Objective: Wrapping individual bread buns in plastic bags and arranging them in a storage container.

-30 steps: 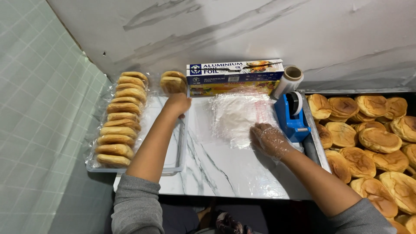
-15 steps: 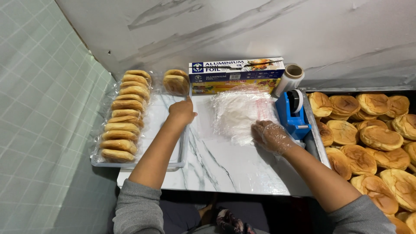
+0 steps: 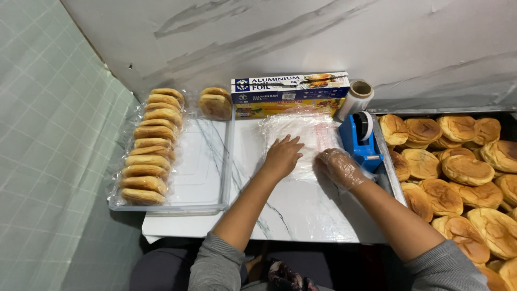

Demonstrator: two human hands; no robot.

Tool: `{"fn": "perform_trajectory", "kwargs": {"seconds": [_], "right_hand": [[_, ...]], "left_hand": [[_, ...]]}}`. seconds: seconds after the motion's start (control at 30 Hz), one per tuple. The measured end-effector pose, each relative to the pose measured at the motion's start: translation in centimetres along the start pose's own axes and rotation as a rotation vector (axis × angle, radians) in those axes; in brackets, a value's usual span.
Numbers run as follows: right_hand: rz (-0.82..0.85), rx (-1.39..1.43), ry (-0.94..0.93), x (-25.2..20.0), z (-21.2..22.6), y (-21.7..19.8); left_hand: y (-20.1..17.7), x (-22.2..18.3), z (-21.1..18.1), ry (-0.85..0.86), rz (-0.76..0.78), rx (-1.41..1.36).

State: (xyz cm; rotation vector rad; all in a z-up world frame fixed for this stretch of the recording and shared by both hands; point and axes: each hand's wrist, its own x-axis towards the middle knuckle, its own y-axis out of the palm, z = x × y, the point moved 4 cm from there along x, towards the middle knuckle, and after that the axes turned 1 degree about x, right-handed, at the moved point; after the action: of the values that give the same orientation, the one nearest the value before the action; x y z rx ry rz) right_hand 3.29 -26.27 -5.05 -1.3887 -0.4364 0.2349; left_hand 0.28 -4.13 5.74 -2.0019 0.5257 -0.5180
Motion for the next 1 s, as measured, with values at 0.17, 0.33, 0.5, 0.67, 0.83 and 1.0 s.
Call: {"fn": "perform_trajectory", "kwargs": {"seconds": [0.17,0.33,0.5,0.67,0.83,1.0], "right_hand": [[-0.098,0.034,-0.026,-0.2,1.5,-2.2],[0.045,0.012,0.159,-0.4,2.6,-5.1],[0.074,-0.022,0.212,-0.4,2.6,-5.2],[0.115,0.061,0.248,-0.5,3.5,-6.6],[0.123,0.062,0.274,-0.8,3.4,-6.2],[0.094,0.109,0.329,-0.8,2.9,-6.0]], "left_hand": [[2.0,0.7,1.9,-0.017,0.024,-0.040],[2.2,0.5,2.2,-0.012,-0.005,-0.038],[4.3,1.5,3.9,-0.010,-0.051,-0.042],[5.0,2.1,4.9,-0.053,-0.052,-0.111],[6.1,2.9,7.3,-0.144,-0.085,-0.396],[5.5,2.3,8.7,-0.169,-0.321,-0.931]]}}
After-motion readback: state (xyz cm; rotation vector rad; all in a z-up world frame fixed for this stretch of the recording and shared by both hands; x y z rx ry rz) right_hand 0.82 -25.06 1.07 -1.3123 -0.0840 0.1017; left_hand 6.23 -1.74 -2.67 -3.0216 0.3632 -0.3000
